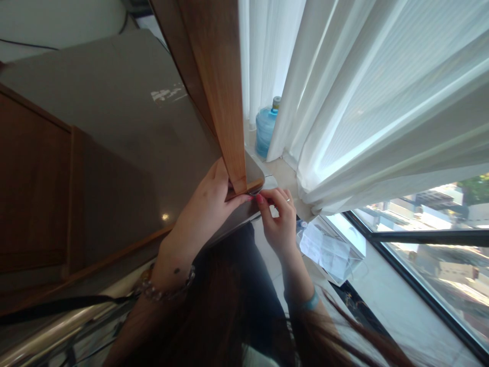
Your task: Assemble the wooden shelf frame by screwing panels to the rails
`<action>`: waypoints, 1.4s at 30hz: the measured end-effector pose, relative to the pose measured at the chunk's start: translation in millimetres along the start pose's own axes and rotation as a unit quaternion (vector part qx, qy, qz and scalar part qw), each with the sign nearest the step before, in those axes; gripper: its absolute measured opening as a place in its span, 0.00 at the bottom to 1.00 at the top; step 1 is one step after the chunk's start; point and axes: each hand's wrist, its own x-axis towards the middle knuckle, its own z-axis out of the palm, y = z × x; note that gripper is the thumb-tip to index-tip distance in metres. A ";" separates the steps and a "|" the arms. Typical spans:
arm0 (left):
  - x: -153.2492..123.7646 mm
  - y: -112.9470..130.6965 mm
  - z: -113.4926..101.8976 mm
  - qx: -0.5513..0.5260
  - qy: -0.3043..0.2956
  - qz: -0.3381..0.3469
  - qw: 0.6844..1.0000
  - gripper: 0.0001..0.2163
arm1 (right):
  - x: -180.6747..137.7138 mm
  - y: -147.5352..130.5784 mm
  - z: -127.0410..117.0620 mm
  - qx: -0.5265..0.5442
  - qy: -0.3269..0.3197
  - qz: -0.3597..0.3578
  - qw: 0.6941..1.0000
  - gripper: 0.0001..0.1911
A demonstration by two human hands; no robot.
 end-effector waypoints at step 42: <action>1.4 -13.2 1.1 -0.072 -0.045 0.030 0.996 0.18 | -3.4 -27.2 9.0 0.355 -0.092 0.330 0.870 0.25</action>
